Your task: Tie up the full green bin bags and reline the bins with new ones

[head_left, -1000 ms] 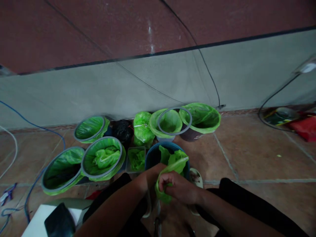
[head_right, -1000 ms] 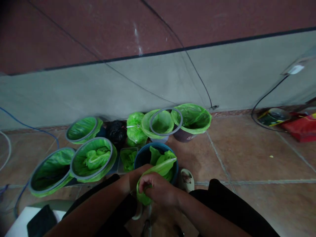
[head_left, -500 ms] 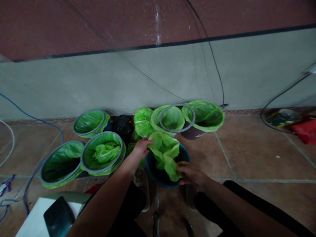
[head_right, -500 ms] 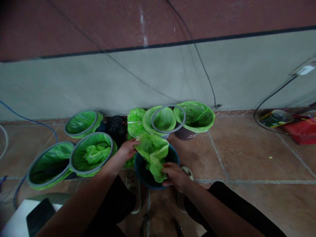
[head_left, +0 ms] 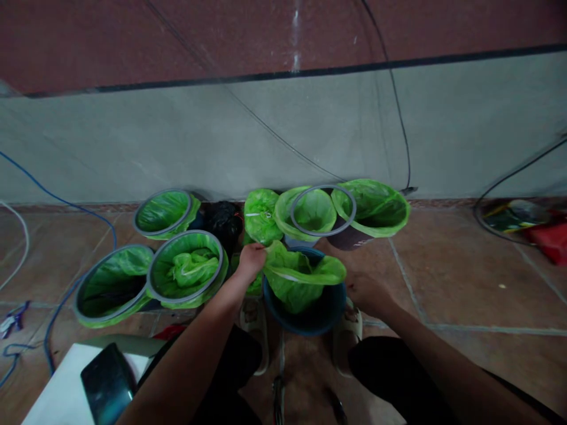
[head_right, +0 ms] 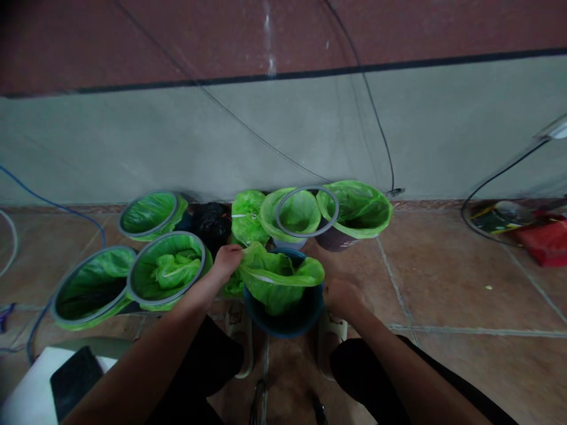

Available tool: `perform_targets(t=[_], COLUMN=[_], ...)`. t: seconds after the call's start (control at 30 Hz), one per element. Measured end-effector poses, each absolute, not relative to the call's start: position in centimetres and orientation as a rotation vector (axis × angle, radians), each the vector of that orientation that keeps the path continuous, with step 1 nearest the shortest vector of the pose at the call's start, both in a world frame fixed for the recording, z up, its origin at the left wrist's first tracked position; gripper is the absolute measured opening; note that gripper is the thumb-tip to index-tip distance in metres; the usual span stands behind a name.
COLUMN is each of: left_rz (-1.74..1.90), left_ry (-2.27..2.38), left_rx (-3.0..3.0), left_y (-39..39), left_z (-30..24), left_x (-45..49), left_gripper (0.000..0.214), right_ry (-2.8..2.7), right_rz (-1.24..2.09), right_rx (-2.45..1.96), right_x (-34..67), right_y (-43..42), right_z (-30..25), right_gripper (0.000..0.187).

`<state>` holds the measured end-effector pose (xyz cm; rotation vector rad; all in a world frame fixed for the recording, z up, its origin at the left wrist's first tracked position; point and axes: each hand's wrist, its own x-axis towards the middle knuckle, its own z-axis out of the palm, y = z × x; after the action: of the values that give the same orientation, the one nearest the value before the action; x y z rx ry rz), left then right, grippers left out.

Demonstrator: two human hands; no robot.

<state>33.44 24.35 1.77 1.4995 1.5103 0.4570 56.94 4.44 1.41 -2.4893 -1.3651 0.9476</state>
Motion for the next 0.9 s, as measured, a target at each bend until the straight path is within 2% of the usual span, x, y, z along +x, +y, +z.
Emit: perform_targets(t=[0.07, 0.17, 0.27, 0.37, 0.43, 0.53, 0.6, 0.9], left_rz=[0.433, 0.312, 0.175, 0.135, 0.149, 0.227, 0.280, 0.156], left_ry=[1.344, 1.048, 0.788, 0.690, 0.718, 0.825, 0.926, 1.307], left_rx=[1.417, 1.396, 1.345, 1.370, 1.455, 1.613, 1.764, 2.401], left_y=[23.5, 22.4, 21.5, 21.0, 21.1, 22.0, 22.8, 24.4], left_z=[2.3, 3.6, 5.1, 6.0, 6.2, 5.6, 5.2, 4.2], left_x=[34.0, 34.9, 35.9, 36.6, 36.9, 36.6, 36.1, 33.8], left_gripper=[0.019, 0.022, 0.024, 0.022, 0.020, 0.024, 0.026, 0.033], right_ry=[-1.430, -1.345, -1.485, -1.705, -1.732, -1.705, -1.712, -1.591], right_rz=[0.775, 0.626, 0.602, 0.774, 0.894, 0.866, 0.764, 0.540], right_rx=[-2.601, -2.440, -2.038, -1.713, -1.690, -1.959, -2.199, -2.705], right_x=[56.6, 56.2, 55.5, 54.3, 53.7, 53.6, 54.0, 57.4], right_y=[5.1, 6.5, 7.8, 8.8, 9.4, 10.2, 10.3, 9.2], right_z=[2.8, 4.8, 6.1, 6.9, 7.2, 7.2, 7.0, 5.3], right_gripper=[0.026, 0.030, 0.049, 0.067, 0.062, 0.032, 0.021, 0.028])
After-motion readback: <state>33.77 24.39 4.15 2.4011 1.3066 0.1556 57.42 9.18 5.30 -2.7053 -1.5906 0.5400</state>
